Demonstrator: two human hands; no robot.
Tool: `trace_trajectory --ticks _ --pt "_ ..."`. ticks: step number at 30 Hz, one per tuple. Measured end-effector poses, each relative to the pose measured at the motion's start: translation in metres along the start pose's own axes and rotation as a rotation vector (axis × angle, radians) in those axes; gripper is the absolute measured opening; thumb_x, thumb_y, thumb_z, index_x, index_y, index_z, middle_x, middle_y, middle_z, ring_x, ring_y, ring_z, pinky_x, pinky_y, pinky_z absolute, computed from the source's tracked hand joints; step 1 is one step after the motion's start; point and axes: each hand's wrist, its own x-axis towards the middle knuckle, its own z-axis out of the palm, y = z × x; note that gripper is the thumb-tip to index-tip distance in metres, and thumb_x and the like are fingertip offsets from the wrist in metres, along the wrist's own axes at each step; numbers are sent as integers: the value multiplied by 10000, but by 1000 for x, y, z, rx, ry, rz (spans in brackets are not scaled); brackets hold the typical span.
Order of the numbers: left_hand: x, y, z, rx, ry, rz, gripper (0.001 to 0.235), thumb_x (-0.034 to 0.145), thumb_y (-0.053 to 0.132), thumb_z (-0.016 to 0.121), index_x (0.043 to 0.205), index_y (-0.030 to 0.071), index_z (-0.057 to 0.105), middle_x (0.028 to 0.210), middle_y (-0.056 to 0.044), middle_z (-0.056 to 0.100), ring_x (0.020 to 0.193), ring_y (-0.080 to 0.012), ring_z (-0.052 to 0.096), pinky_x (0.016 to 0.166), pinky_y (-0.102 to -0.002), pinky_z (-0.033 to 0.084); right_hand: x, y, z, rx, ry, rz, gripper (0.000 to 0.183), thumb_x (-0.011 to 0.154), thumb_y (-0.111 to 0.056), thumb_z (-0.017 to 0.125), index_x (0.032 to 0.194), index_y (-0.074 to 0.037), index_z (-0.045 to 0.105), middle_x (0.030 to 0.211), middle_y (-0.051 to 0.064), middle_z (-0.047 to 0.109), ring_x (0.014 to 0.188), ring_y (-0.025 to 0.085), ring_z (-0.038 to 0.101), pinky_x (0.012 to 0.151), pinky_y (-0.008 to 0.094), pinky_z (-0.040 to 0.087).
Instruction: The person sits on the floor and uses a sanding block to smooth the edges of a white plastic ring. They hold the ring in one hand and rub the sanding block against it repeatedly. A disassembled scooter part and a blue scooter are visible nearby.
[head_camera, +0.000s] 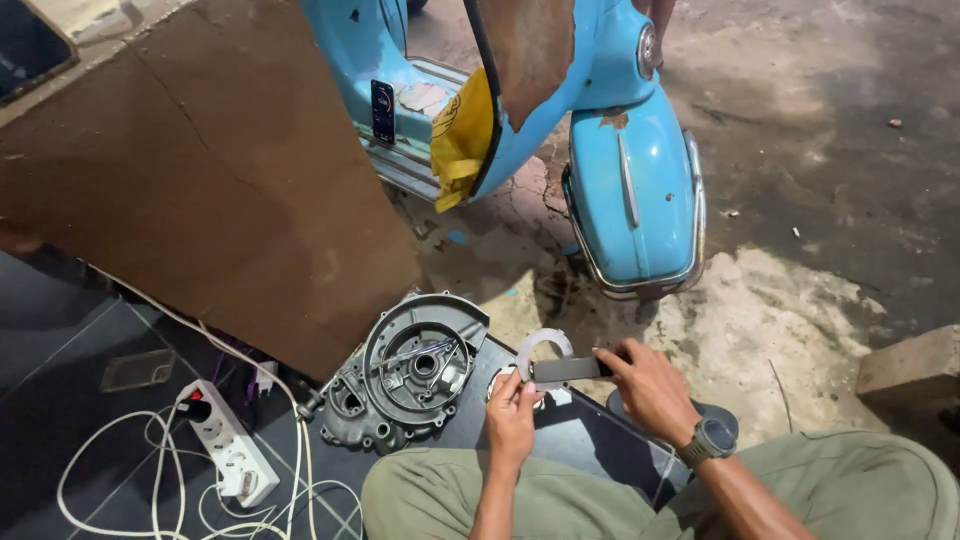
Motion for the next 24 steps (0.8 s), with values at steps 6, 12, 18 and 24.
trace_trajectory --ticks 6,12,18,24 --pt "0 -7 -3 -69 45 -31 383 961 5 592 1321 -127 595 1153 -128 589 886 -181 651 815 -275 622 1 19 -8 26 -5 35 495 849 -106 672 1334 -198 631 1107 47 574 852 248 578 761 375 509" --pt "-4 8 7 38 2 48 349 959 1 598 1285 -121 618 1039 -100 568 842 -174 641 787 -260 620 -3 11 2 33 -13 -6 487 875 -123 656 1351 -219 630 1098 22 607 815 200 582 746 332 496" --pt "-7 22 11 6 -59 30 354 960 -23 582 1306 -87 625 1091 -121 552 882 -180 616 844 -291 643 -12 13 -15 68 95 -24 547 790 -94 695 1330 -160 648 1141 54 619 927 286 605 829 391 490" --pt "-8 19 11 -45 -61 70 312 966 -32 567 1261 -119 620 1138 -131 550 932 -188 604 862 -289 614 -8 14 -12 26 120 -69 533 828 -79 653 1348 -191 612 1149 51 608 907 267 616 827 380 512"
